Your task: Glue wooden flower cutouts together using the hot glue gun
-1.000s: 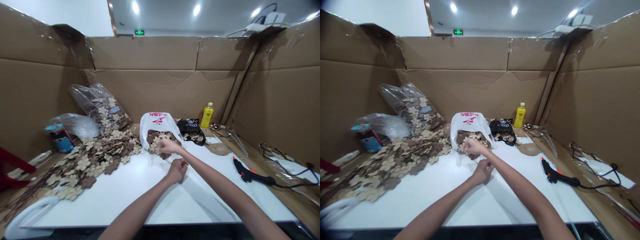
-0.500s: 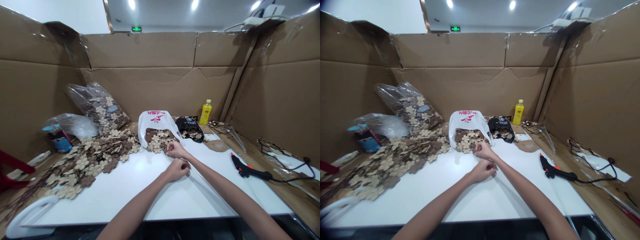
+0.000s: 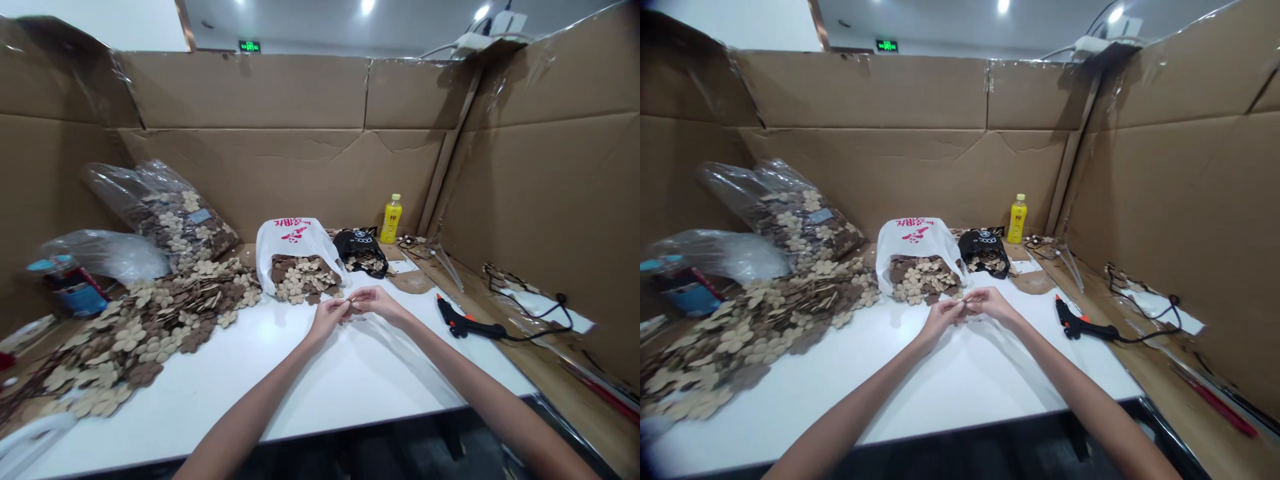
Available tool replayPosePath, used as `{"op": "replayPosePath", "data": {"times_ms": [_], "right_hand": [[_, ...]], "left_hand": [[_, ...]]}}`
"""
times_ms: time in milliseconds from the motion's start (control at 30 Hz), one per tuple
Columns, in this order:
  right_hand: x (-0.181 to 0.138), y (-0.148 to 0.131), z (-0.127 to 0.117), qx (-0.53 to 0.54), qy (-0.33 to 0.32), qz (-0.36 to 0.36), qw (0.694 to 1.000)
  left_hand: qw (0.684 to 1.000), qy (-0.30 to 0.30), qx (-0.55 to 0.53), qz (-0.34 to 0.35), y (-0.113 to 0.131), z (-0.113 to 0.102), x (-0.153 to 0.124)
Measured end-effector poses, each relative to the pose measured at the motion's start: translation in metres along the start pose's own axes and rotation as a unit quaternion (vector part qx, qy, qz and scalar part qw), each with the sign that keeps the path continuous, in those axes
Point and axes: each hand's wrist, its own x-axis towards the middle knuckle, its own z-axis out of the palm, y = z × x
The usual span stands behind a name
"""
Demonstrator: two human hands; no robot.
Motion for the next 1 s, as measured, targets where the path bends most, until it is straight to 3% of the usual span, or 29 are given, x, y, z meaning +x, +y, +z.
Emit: {"op": "replayPosePath", "data": {"times_ms": [100, 200, 300, 433, 500, 667, 833, 900, 1000], "right_hand": [[-0.019, -0.004, -0.002, -0.101, 0.045, -0.022, 0.994], [-0.054, -0.009, -0.03, -0.283, 0.113, -0.049, 0.951], [-0.098, -0.004, -0.076, -0.478, 0.166, -0.022, 0.862], [-0.147, 0.018, -0.126, -0.674, 0.209, 0.139, 0.695], [-0.16, 0.03, -0.138, -0.709, 0.195, 0.166, 0.657], [-0.164, 0.051, -0.148, -0.714, 0.191, 0.107, 0.665], [-0.148, 0.047, -0.146, -0.679, 0.22, 0.098, 0.694], [-0.135, 0.038, -0.134, -0.624, 0.244, 0.085, 0.737], [-0.109, 0.02, -0.097, -0.494, 0.263, 0.018, 0.828]], "left_hand": [[1.0, 0.019, 0.005, 0.002, -0.001, -0.001, 0.001], [0.999, 0.035, -0.003, -0.001, -0.002, -0.001, 0.001], [0.999, 0.044, -0.022, -0.001, -0.004, 0.0, 0.002], [0.997, 0.065, -0.041, 0.0, -0.007, 0.001, 0.003], [0.996, 0.077, -0.04, 0.0, -0.008, 0.001, 0.003], [0.993, 0.102, -0.052, -0.009, -0.009, 0.002, 0.001], [0.992, 0.113, -0.053, -0.007, -0.014, 0.002, 0.0], [0.991, 0.126, -0.054, -0.004, -0.015, 0.002, 0.0], [0.988, 0.144, -0.057, -0.004, -0.014, 0.002, 0.0]]}}
